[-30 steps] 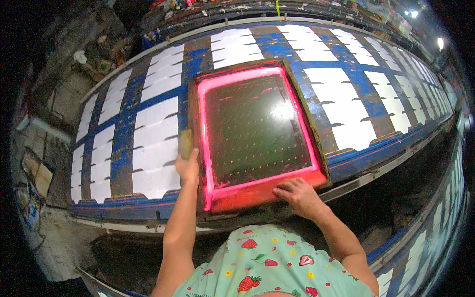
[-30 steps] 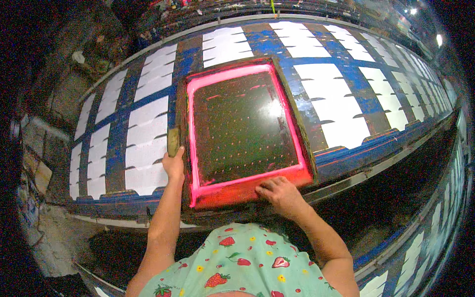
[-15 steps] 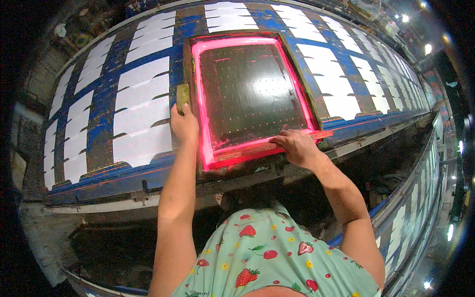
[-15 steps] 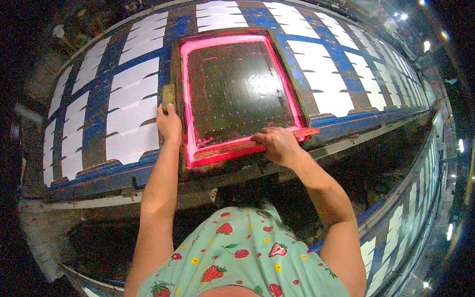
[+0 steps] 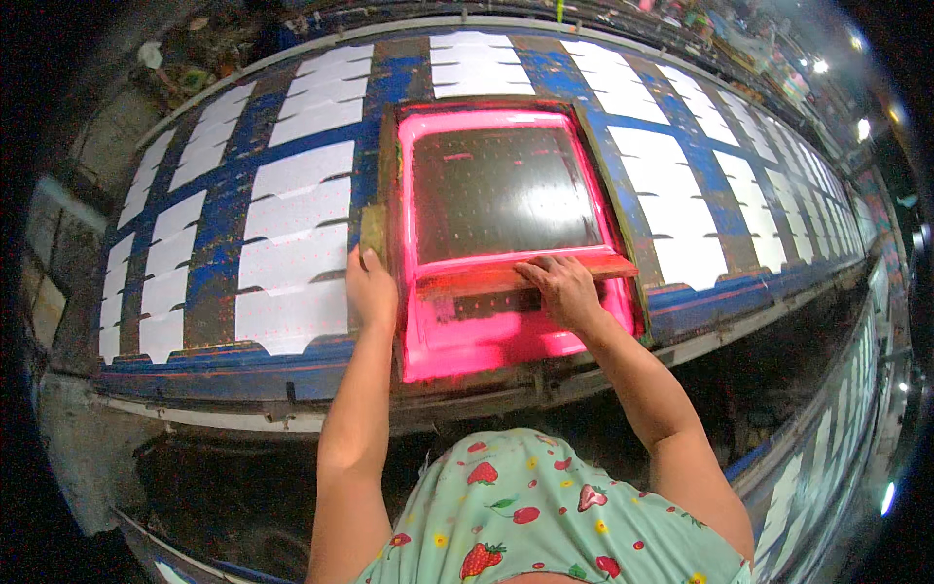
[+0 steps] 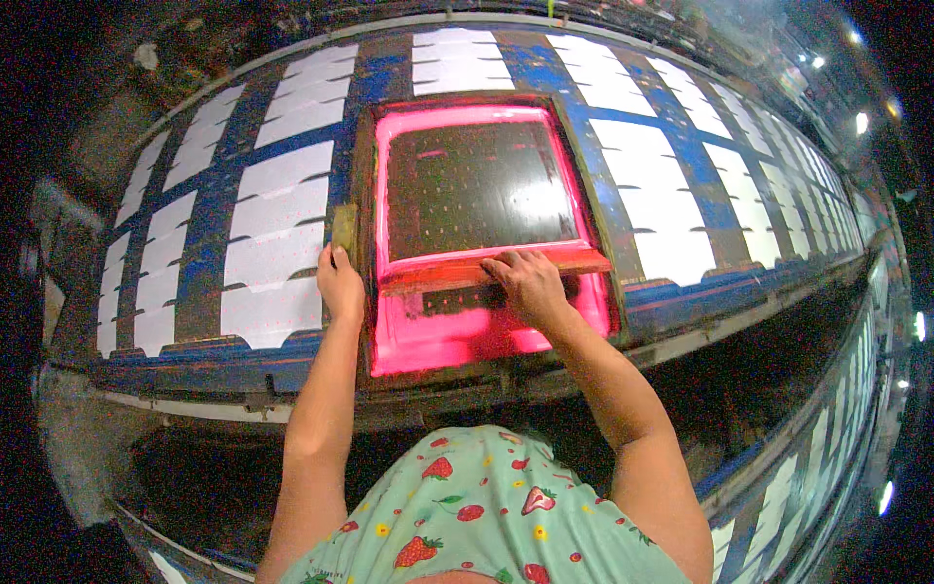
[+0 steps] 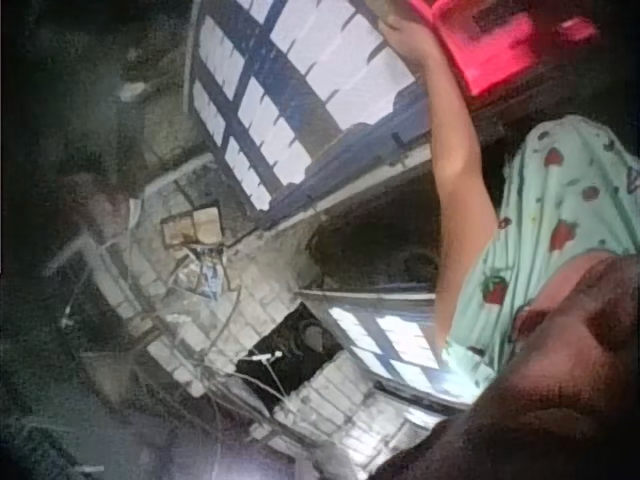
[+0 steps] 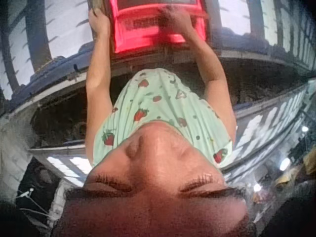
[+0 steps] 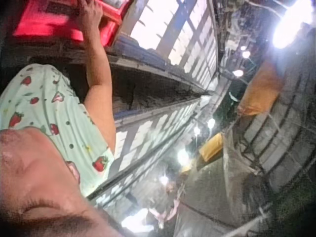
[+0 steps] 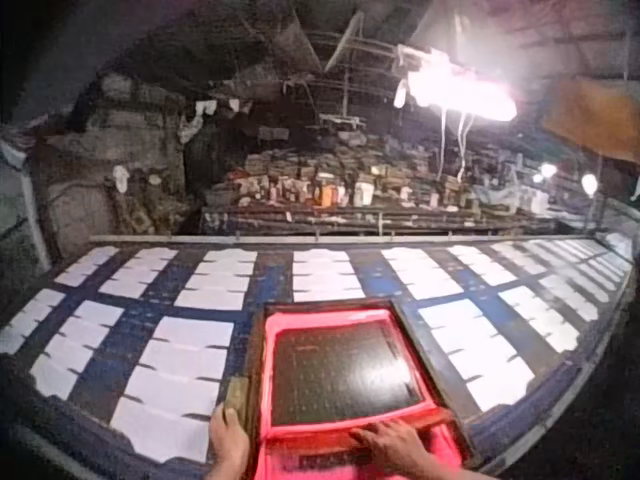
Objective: The person uses a squeegee to pull pink ink across a screen-printing frame placed over white paper sheets on a table. They repeatedly reposition the frame and wipe the squeegee on the frame edge while printing successive sheets.
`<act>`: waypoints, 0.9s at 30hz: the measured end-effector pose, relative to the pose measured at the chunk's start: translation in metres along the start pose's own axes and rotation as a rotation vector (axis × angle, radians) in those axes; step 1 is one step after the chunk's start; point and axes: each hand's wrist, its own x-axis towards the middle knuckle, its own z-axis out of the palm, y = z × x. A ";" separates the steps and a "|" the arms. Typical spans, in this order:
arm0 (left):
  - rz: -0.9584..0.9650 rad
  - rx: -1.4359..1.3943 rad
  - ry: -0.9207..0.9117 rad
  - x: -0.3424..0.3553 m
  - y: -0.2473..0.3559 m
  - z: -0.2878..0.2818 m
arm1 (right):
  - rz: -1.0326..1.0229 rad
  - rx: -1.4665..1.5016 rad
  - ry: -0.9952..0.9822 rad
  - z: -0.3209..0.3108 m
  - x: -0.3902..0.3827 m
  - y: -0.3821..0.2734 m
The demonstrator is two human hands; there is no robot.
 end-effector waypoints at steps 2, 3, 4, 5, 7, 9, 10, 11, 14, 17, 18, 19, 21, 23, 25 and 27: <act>-0.040 0.082 0.022 0.000 0.000 0.003 | -0.002 -0.009 -0.004 0.013 0.030 0.026; -0.059 0.070 0.011 0.001 -0.001 0.003 | 0.005 -0.031 0.009 0.021 0.048 0.039; -0.062 0.055 0.009 0.001 -0.002 0.003 | -0.004 -0.014 0.026 0.028 0.064 0.053; -0.081 0.048 0.019 0.003 -0.002 0.004 | -0.004 -0.005 0.028 0.033 0.083 0.066; -0.041 0.060 0.031 0.002 -0.002 0.004 | -0.035 -0.023 0.042 0.043 0.121 0.092; -0.098 0.062 0.015 0.001 -0.002 0.004 | -0.051 -0.037 0.053 0.053 0.157 0.118; -0.106 0.054 0.028 0.001 -0.002 0.004 | -0.054 -0.047 0.048 0.058 0.174 0.130; -0.118 0.046 0.039 0.000 -0.003 0.005 | -0.060 -0.038 0.078 0.063 0.189 0.143; -0.136 0.033 0.074 0.000 -0.003 0.007 | -0.051 -0.093 0.074 0.080 0.237 0.175; -0.161 0.048 0.066 0.002 -0.002 0.007 | -0.052 -0.093 0.080 0.088 0.279 0.200; -0.157 0.057 0.074 0.002 -0.001 0.008 | -0.046 -0.080 0.035 0.089 0.291 0.206; -0.173 0.057 0.085 0.001 0.000 0.009 | -0.040 -0.069 -0.010 0.087 0.303 0.214; -0.134 0.112 0.139 -0.001 0.005 0.012 | -0.045 -0.024 -0.034 0.084 0.322 0.225; -0.135 0.156 0.155 -0.003 0.010 0.012 | -0.067 -0.015 0.002 0.084 0.331 0.232; -0.127 0.191 0.135 -0.004 0.014 0.010 | -0.062 -0.030 0.009 0.085 0.337 0.237; -0.156 0.199 0.110 -0.003 0.017 0.009 | -0.057 -0.040 -0.013 0.088 0.340 0.240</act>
